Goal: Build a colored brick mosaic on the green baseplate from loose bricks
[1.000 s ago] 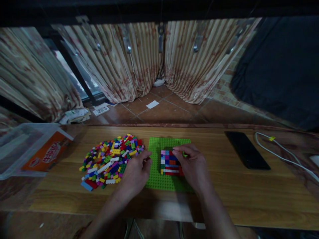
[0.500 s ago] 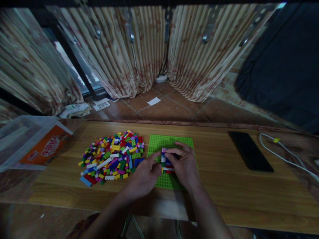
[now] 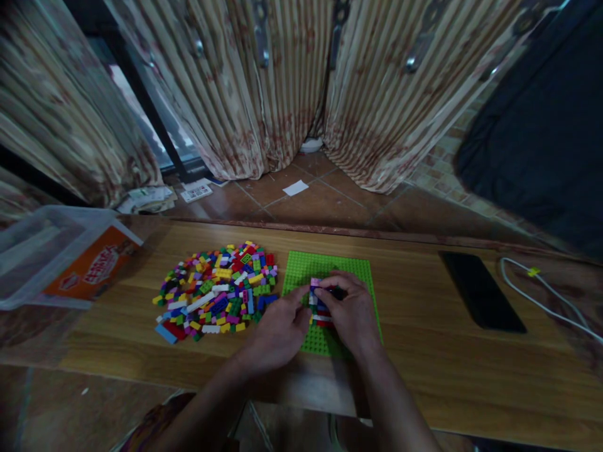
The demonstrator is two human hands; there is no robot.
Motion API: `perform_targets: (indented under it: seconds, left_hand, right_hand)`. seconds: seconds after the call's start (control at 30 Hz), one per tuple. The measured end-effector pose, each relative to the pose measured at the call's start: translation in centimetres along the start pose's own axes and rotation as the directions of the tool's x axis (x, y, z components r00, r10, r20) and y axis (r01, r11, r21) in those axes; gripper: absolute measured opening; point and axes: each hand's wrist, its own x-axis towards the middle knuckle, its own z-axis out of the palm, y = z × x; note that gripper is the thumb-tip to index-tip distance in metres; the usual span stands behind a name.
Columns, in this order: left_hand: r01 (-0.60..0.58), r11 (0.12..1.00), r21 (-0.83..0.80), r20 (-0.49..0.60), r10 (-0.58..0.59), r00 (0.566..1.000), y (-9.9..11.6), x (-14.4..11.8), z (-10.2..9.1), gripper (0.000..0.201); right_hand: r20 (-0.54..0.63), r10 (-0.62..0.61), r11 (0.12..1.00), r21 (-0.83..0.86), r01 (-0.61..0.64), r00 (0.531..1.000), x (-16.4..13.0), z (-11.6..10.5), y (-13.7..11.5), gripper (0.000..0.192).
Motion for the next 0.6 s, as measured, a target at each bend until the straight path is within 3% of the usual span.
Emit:
perform_targets:
  seconds: [0.6]
  left_hand:
    - [0.020, 1.000, 0.016, 0.035, -0.020, 0.999, 0.29, -0.30, -0.13, 0.047]
  right_hand:
    - [0.043, 0.114, 0.993, -0.036, -0.112, 0.993, 0.05, -0.20, -0.31, 0.033]
